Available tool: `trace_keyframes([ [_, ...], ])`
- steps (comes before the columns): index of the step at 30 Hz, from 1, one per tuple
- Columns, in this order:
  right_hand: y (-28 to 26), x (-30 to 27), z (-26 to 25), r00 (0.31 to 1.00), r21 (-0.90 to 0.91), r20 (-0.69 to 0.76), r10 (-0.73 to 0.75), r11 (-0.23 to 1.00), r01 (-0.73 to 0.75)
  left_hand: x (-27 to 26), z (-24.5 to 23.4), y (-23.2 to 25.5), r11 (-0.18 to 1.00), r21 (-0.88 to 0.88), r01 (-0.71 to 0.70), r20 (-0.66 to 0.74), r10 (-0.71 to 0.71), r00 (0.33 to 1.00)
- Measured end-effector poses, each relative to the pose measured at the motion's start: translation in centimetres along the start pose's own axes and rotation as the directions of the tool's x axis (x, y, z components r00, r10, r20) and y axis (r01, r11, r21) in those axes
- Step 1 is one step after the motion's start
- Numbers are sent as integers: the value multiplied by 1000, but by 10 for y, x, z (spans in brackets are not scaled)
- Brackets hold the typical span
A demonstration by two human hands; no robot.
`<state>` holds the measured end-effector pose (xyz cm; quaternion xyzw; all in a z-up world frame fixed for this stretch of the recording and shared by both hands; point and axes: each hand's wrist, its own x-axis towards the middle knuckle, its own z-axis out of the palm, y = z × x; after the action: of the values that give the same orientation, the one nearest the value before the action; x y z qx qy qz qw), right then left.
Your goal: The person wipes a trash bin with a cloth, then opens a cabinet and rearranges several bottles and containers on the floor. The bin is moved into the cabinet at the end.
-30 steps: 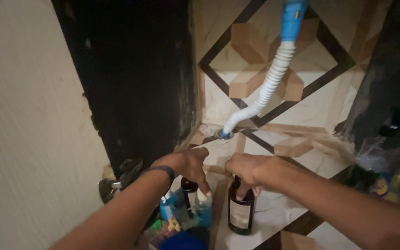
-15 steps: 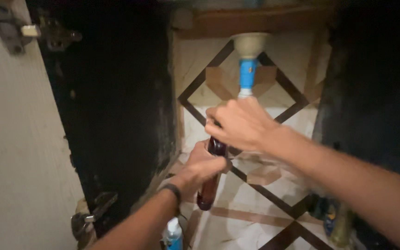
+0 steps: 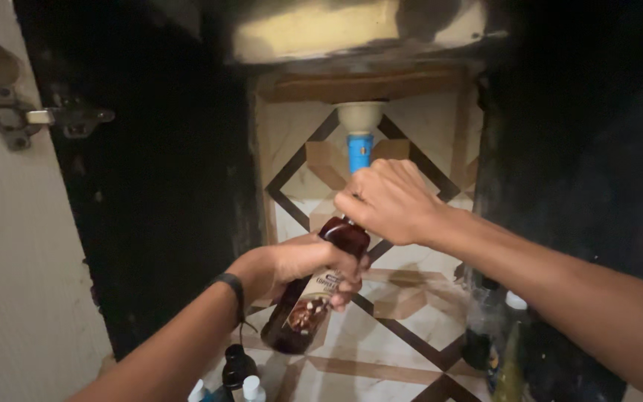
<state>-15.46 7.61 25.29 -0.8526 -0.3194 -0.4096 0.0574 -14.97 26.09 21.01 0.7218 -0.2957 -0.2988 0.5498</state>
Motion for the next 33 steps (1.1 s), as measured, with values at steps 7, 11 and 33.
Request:
trace_keyframes([
  [7, 31, -13, 1, 973, -107, 86, 216, 972, -207, 44, 14, -2, 944, 329, -29, -424, 175, 889],
  [11, 53, -3, 6, 854, 17, 364, 371, 914, -404, 95, 11, -29, 842, 539, -32, -635, 431, 641],
  [33, 169, -176, 170, 529, -299, 524, 667, 726, -619, 238, -3, -226, 779, 542, 316, -513, 8, 859],
])
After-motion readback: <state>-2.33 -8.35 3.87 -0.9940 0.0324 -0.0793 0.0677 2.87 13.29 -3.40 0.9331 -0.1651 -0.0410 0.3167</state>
